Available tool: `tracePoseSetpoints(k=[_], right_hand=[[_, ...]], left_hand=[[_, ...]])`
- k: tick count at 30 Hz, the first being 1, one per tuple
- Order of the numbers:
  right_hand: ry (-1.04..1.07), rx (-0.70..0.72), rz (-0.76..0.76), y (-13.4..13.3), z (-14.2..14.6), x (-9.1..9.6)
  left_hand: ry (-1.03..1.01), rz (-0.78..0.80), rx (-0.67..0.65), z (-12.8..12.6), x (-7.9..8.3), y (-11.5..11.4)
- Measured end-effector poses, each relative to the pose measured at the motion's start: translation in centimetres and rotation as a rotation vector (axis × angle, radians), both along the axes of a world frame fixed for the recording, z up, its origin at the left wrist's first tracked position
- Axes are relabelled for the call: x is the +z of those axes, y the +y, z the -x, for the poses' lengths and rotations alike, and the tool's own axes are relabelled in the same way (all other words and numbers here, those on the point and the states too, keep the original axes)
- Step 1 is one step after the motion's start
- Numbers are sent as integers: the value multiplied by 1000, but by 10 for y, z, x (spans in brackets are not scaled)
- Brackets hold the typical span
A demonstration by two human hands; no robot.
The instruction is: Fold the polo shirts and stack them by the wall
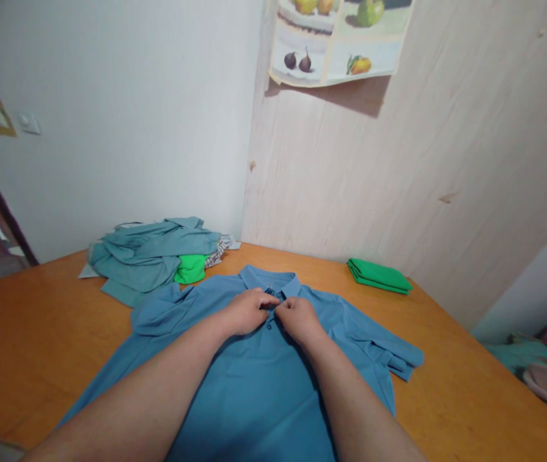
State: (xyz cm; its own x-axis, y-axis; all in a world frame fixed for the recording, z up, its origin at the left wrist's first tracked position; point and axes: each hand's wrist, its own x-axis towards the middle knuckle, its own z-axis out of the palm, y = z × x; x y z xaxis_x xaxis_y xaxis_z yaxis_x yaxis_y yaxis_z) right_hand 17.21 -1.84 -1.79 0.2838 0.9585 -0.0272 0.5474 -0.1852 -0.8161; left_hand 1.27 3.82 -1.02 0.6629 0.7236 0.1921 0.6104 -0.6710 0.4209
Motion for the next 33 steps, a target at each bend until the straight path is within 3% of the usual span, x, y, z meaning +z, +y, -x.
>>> tracePoseSetpoints(k=[15, 25, 33], right_hand=[[119, 22, -56, -1, -3, -5], [132, 44, -87, -2, -3, -5], [155, 53, -104, -4, -4, -4]], left_hand=[[22, 18, 254, -10, 4, -5], [42, 20, 259, -12, 8, -12], [-32, 78, 221, -10, 7, -3]])
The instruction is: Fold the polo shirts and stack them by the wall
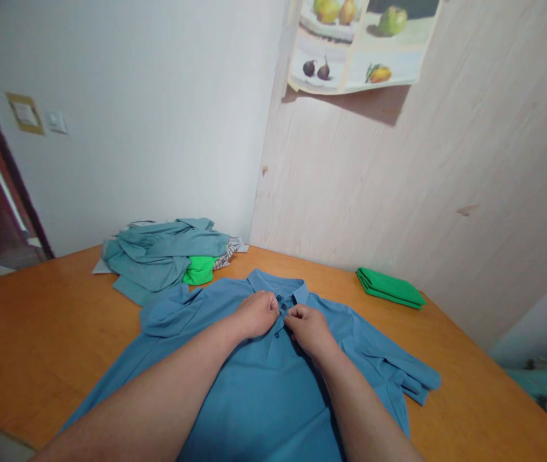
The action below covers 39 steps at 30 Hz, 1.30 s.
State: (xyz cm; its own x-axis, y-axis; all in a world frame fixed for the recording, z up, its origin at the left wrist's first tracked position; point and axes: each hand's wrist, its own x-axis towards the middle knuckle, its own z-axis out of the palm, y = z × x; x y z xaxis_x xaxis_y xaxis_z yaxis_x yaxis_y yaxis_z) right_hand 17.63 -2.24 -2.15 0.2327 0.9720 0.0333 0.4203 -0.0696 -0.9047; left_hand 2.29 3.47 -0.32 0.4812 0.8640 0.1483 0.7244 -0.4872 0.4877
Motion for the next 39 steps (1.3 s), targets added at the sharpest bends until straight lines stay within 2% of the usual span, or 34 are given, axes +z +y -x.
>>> tracePoseSetpoints(k=[7, 14, 27, 39], right_hand=[[5, 19, -19, 2, -1, -1], [33, 24, -36, 3, -4, -6], [40, -16, 16, -7, 6, 10], [48, -10, -71, -4, 5, 5]], left_hand=[[-48, -3, -34, -2, -6, 5], [-60, 3, -55, -2, -4, 4], [-84, 36, -84, -2, -6, 4], [-258, 86, -159, -1, -2, 0]])
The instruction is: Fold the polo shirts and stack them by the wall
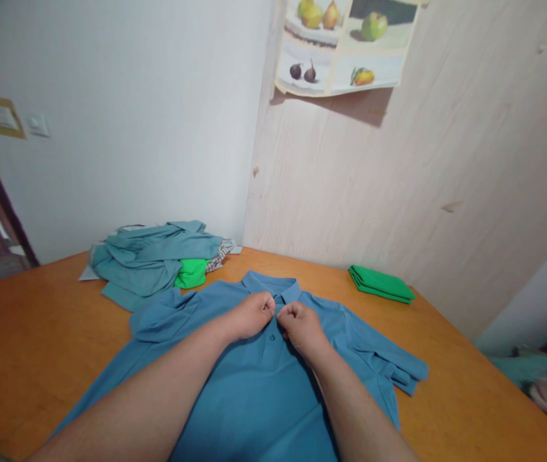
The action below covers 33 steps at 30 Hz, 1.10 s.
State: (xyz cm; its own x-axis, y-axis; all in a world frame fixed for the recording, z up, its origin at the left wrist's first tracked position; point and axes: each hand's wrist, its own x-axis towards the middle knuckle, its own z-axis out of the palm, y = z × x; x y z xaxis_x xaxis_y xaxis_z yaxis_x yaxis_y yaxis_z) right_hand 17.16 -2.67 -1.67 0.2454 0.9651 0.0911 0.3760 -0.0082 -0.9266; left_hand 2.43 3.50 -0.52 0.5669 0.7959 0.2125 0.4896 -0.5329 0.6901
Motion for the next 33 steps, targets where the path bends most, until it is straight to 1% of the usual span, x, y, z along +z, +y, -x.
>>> tracePoseSetpoints(k=[4, 6, 9, 10, 12, 17, 23, 29, 33], right_hand=[[-75, -2, -32, 1, 1, -5], [-104, -4, -60, 1, 2, -5], [-160, -5, -92, 0, 4, -3], [-183, -4, -100, -1, 5, -2], [-222, 2, -109, -1, 6, -1], [-256, 47, -109, -2, 7, -2], [-178, 71, -102, -1, 8, -5], [-112, 69, -62, -2, 8, -3], [-75, 57, -27, -1, 7, -3]], left_hand=[[-54, 50, 1, 0, 2, 0], [-117, 157, 1, 0, 3, -1], [-257, 379, 32, -2, 3, -2], [-297, 429, 57, -2, 3, -3], [-351, 482, 106, -4, 2, -4], [-371, 482, 176, -7, 0, -3], [-380, 468, 235, -7, 1, -4], [-400, 461, 263, -8, 2, -5], [-428, 470, 251, -8, 0, -6]])
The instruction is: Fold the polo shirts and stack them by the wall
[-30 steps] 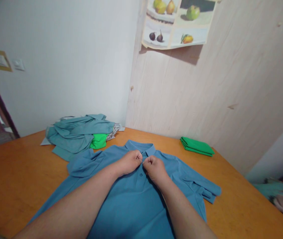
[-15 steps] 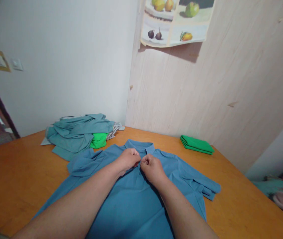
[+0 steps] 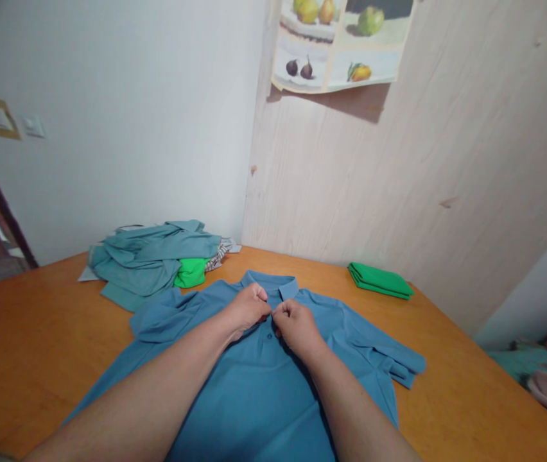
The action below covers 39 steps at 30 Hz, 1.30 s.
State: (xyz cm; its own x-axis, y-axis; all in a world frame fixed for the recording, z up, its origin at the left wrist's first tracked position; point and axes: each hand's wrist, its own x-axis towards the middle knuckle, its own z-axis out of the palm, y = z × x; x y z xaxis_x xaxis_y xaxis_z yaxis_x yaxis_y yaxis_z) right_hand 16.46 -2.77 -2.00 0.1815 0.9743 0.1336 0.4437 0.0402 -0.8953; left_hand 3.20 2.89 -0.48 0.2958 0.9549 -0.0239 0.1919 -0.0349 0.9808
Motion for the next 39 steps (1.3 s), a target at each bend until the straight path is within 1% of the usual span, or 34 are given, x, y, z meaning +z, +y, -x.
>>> tracePoseSetpoints(k=[4, 6, 10, 12, 14, 16, 19, 22, 25, 28, 31, 33, 35, 37, 39], right_hand=[[69, 15, 44, 0, -1, 1], [105, 12, 78, -1, -2, 4], [144, -8, 129, -4, -3, 13], [147, -5, 136, -4, -2, 16], [140, -2, 132, -4, -1, 17], [126, -12, 124, -4, 0, 16], [95, -30, 86, 0, -3, 8], [-10, -52, -15, 6, -12, -5], [-191, -100, -116, 11, -22, -13], [-358, -134, -192, 12, -26, -12], [-484, -146, -268, 11, -25, -8], [-542, -116, -293, 10, -22, -6], [-594, -51, -286, 10, -19, -5], [-648, 17, -258, 10, -16, -3], [-694, 50, -216, 9, -13, -1]], left_hand=[[-10, -62, -52, 1, -3, 0], [25, -116, -92, 1, -4, 1], [156, -311, -179, 3, -8, 5], [235, -422, -190, 5, -10, 7], [340, -491, -164, 8, -11, 7], [452, -520, -107, 11, -11, 8], [586, -557, -7, 14, -9, 8], [681, -591, 29, 16, -6, 7], [745, -617, 10, 16, -1, 4], [780, -628, -22, 17, 4, 1], [794, -639, -4, 17, 6, 1], [793, -651, 15, 16, 5, 1], [779, -670, 11, 16, 3, 2], [754, -704, -18, 15, 0, 3], [749, -724, -62, 14, -3, 5]])
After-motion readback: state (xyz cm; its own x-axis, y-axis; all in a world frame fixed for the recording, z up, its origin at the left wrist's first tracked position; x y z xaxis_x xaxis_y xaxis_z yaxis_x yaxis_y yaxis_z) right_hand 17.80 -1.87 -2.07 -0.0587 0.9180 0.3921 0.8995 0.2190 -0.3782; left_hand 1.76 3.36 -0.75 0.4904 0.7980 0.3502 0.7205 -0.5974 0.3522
